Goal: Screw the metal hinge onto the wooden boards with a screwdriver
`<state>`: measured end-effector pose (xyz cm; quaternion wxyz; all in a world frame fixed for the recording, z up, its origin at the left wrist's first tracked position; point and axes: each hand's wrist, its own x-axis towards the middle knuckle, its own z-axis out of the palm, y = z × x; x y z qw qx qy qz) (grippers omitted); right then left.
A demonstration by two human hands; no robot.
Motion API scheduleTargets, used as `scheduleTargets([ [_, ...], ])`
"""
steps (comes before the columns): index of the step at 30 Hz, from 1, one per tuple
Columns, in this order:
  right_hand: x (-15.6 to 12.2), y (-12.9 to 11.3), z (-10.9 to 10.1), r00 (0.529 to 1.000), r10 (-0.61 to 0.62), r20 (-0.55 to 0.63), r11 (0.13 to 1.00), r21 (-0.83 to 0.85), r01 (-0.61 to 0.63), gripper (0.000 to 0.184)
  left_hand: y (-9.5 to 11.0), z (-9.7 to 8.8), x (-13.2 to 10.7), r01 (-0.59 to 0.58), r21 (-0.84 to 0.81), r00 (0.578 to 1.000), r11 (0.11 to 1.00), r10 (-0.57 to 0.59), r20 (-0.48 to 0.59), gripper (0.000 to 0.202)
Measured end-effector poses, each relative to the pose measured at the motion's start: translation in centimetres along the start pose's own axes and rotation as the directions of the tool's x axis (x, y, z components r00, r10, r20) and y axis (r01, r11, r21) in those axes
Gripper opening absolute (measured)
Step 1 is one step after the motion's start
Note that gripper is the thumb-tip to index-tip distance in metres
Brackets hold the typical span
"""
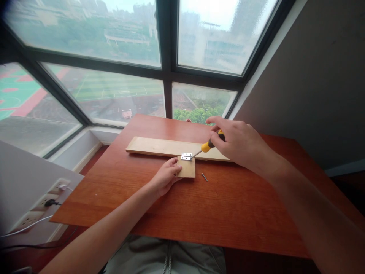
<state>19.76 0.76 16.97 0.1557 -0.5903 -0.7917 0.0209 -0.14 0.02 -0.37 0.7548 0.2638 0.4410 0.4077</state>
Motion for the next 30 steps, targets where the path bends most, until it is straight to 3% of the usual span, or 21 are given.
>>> scheduleTargets([
  [5, -0.2, 0.3, -0.2, 0.997, -0.069, 0.028, 0.994, 0.083, 0.066, 0.049, 0.0, 0.0, -0.1, 0.005, 0.0, 1.0, 1.0, -0.005, -0.008, 0.029],
  [12, 0.1, 0.6, 0.3, 0.998, 0.064, 0.018, 0.997, 0.051, -0.065, 0.038, 0.0, 0.0, -0.1, 0.002, -0.006, 1.0, 1.0, -0.002, -0.003, 0.029],
  [19, -0.2, 0.9, 0.0, 1.0, -0.021, -0.017, 0.994, 0.107, 0.022, 0.037, 0.0, 0.0, 0.0, 0.003, 0.008, 1.0, 1.0, -0.003, -0.001, 0.029],
  [23, -0.1, 1.1, 0.0, 0.999, 0.025, 0.023, 0.988, 0.15, -0.029, 0.032, 0.0, 0.0, 0.0, 0.002, 0.005, 1.0, 1.0, -0.002, -0.001, 0.029],
  [27, 0.1, 1.2, 0.2, 0.993, 0.109, 0.037, 0.991, 0.077, -0.112, 0.035, 0.0, -0.1, 0.1, -0.001, 0.002, 1.0, 1.0, 0.001, -0.003, 0.03],
  [30, 0.0, 1.4, 0.1, 0.999, 0.049, 0.015, 0.996, 0.077, -0.051, 0.032, -0.1, -0.1, 0.2, -0.002, -0.003, 1.0, 1.0, 0.002, -0.003, 0.03],
])
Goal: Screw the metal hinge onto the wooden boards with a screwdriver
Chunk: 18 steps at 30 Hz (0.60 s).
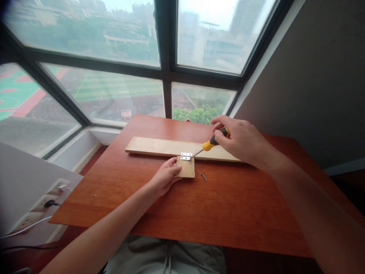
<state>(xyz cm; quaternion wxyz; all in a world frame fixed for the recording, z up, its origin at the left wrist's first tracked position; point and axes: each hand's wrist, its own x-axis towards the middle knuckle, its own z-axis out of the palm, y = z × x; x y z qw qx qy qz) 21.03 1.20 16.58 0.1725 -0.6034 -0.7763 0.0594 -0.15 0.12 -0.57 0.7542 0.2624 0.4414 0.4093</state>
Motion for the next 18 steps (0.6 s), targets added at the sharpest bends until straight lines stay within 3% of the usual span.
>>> scheduleTargets([
  [4, -0.14, 0.11, -0.27, 0.997, -0.075, 0.002, 0.996, 0.038, 0.075, 0.04, -0.03, -0.02, 0.01, -0.003, -0.006, 1.0, 1.0, 0.003, 0.001, 0.029],
  [11, -0.05, 0.15, -0.02, 1.0, 0.023, 0.008, 0.999, -0.044, -0.023, 0.034, -0.04, -0.03, -0.03, -0.002, 0.002, 1.0, 1.0, 0.002, 0.0, 0.029],
  [18, -0.3, 0.16, -0.39, 0.996, -0.094, 0.002, 0.994, 0.049, 0.094, 0.036, 0.08, 0.07, -0.05, 0.009, 0.012, 1.0, 1.0, -0.009, -0.008, 0.027],
])
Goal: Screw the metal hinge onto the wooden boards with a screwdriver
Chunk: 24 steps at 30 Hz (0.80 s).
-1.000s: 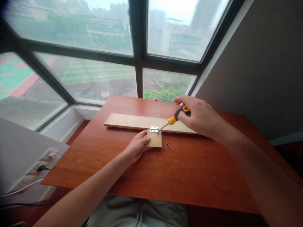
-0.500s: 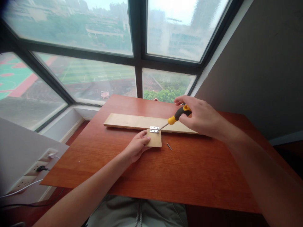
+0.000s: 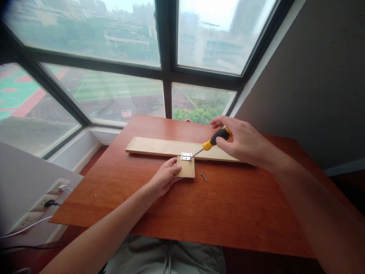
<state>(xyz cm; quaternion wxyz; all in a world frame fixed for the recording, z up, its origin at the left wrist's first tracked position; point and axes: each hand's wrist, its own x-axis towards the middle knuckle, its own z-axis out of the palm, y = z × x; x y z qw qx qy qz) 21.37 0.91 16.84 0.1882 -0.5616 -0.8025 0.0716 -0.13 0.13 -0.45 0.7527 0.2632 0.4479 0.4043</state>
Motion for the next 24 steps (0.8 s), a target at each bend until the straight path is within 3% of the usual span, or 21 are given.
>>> scheduleTargets([
  [7, 0.19, -0.18, 0.23, 0.99, 0.136, 0.039, 0.991, -0.024, -0.135, 0.034, -0.18, -0.24, 0.08, -0.008, -0.01, 1.0, 1.0, 0.009, 0.01, 0.028],
  [14, -0.32, 0.19, -0.51, 0.997, -0.02, 0.08, 0.999, -0.038, 0.023, 0.047, -0.2, -0.2, 0.07, -0.012, -0.003, 1.0, 1.0, 0.012, 0.013, 0.028],
  [20, -0.03, 0.39, -0.03, 0.994, 0.107, 0.034, 0.991, -0.081, -0.104, 0.038, -0.16, -0.17, -0.03, -0.015, -0.011, 1.0, 1.0, 0.015, 0.017, 0.029],
  [24, -0.12, 0.41, -0.15, 0.998, 0.046, 0.04, 0.997, -0.057, -0.044, 0.038, -0.23, -0.21, 0.01, -0.019, -0.014, 0.999, 1.0, 0.02, 0.028, 0.031],
])
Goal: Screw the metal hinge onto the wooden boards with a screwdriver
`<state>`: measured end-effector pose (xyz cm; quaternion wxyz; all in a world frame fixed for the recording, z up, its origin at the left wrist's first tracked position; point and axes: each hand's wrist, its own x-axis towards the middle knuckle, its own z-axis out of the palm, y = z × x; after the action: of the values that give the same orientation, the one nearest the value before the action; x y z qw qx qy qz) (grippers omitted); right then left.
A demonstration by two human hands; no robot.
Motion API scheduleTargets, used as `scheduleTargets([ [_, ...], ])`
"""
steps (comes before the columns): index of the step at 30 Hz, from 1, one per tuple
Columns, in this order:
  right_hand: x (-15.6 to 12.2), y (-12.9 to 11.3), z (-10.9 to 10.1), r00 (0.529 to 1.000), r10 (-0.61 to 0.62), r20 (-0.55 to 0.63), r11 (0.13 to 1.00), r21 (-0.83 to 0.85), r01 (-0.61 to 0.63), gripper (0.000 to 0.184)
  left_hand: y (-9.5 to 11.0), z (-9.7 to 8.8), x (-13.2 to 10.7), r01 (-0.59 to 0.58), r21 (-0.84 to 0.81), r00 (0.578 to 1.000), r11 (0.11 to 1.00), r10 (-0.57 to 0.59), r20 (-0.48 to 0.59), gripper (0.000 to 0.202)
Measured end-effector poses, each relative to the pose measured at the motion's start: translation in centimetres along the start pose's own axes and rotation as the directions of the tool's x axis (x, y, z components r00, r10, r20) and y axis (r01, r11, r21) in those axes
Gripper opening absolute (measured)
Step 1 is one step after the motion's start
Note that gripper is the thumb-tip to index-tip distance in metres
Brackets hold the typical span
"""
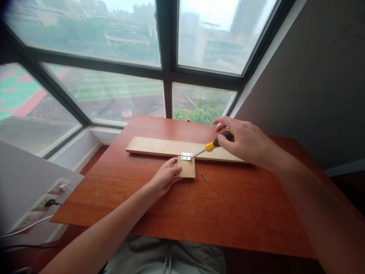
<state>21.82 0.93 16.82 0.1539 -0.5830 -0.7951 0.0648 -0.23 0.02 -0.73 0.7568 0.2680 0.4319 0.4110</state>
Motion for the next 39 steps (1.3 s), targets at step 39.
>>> scheduleTargets([
  [39, -0.3, 0.5, -0.4, 0.995, -0.068, 0.069, 0.981, 0.184, 0.054, 0.048, 0.0, 0.0, 0.1, 0.004, -0.004, 1.0, 1.0, -0.004, -0.011, 0.029],
])
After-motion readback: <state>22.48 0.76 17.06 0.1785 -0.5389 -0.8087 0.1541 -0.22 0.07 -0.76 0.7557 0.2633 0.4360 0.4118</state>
